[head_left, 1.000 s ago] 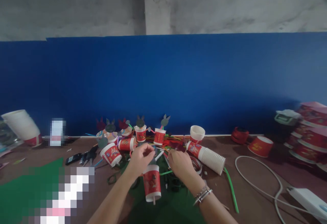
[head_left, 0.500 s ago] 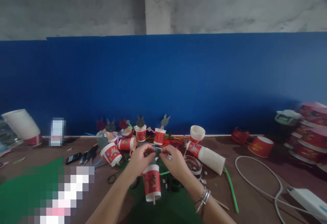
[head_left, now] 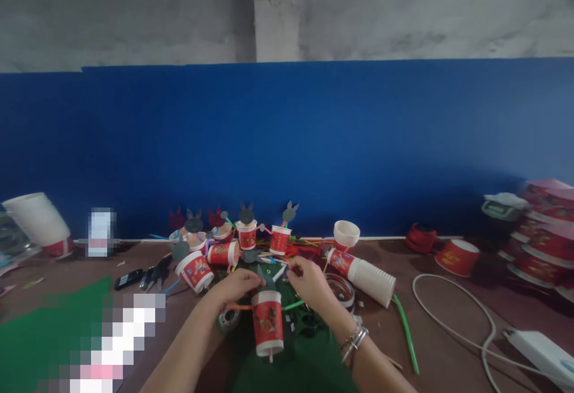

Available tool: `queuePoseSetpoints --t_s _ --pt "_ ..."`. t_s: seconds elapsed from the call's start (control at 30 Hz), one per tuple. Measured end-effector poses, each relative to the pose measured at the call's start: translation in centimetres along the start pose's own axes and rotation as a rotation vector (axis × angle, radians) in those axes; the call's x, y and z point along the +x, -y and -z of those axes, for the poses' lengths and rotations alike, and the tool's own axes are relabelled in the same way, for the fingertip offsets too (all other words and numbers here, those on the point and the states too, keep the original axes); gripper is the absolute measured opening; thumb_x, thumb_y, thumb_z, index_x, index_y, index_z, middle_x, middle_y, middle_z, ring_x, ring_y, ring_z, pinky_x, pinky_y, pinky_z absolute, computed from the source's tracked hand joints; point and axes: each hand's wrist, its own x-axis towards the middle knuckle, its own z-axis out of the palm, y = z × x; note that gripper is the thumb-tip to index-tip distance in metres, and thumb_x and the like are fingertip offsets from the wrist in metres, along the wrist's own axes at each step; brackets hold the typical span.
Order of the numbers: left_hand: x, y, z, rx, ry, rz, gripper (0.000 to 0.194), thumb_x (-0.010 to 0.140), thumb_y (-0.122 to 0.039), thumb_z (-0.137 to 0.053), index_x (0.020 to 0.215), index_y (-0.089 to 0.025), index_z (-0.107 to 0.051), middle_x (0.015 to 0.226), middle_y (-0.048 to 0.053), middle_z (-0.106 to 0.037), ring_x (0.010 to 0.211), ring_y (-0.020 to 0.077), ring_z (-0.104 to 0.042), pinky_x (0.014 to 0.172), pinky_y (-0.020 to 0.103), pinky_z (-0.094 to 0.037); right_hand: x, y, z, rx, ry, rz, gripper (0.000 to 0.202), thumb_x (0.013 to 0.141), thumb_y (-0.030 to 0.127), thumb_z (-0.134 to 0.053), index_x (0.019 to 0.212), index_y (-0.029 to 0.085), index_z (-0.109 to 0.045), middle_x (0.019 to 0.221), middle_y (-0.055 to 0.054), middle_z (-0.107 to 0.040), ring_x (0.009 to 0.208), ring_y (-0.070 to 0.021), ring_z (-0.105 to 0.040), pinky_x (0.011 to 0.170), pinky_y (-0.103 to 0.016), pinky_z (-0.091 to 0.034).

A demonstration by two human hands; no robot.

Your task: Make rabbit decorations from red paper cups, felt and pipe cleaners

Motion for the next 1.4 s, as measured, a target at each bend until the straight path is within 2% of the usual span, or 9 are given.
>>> queuePoseSetpoints --t_s 0.1,0.23,0.53,1.1,1.4 --pt "0.1 -0.2 -0.2 -0.052 -0.054 -0.020 0.049 0.062 -0.051 -0.065 0.087 -0.009 -0.073 0.058 0.001 -0.060 0.055 0.0122 -0.046 0.053 0.024 -0.031 0.1 -0.4 0.1 -0.033 -0.031 -0.011 0.009 0.068 0.014 -0.049 0.066 0.019 -0.057 0.063 -0.001 -0.061 0.060 -0.0150 -0.054 0.059 -0.024 -0.037" --pt "-0.5 -1.3 -0.8 -0.113 -0.095 -0.050 0.039 0.059 -0.040 -0.071 0.086 -0.012 -0.073 0.070 0.005 -0.068 0.063 0.0146 -0.053 0.060 0.025 -0.036 0.4 -0.8 0.1 -0.014 -0.070 -0.020 0.006 0.069 0.017 -0.050 0.066 0.019 -0.055 0.065 -0.001 -0.061 0.062 -0.0160 -0.054 0.061 -0.025 -0.038" --pt "-1.8 -3.6 -1.8 -0.208 -0.094 -0.071 0.029 0.056 -0.030 -0.072 0.078 -0.012 -0.074 0.064 0.004 -0.069 0.058 0.0134 -0.053 0.060 0.026 -0.038 0.9 -1.5 -0.6 0.355 0.026 -0.090 0.005 0.066 0.021 -0.054 0.070 0.017 -0.056 0.060 0.001 -0.060 0.056 -0.0139 -0.055 0.054 -0.023 -0.039" --pt "-1.8 -3.8 -2.0 -0.224 -0.096 -0.047 0.034 0.052 -0.034 -0.074 0.077 -0.011 -0.074 0.064 0.004 -0.068 0.059 0.0146 -0.053 0.060 0.027 -0.038 0.9 -1.0 -0.5 0.415 0.046 -0.117 0.006 0.065 0.020 -0.055 0.070 0.016 -0.056 0.056 0.003 -0.055 0.052 -0.0105 -0.048 0.049 -0.021 -0.033" --pt "-1.9 -3.9 -2.1 -0.232 -0.102 -0.051 0.030 0.052 -0.031 -0.074 0.075 -0.012 -0.074 0.062 0.004 -0.068 0.058 0.0140 -0.053 0.059 0.027 -0.038 0.7 -0.7 -0.4 0.423 0.042 -0.117 0.006 0.065 0.020 -0.056 0.069 0.016 -0.056 0.056 0.003 -0.055 0.053 -0.0110 -0.049 0.050 -0.021 -0.036"
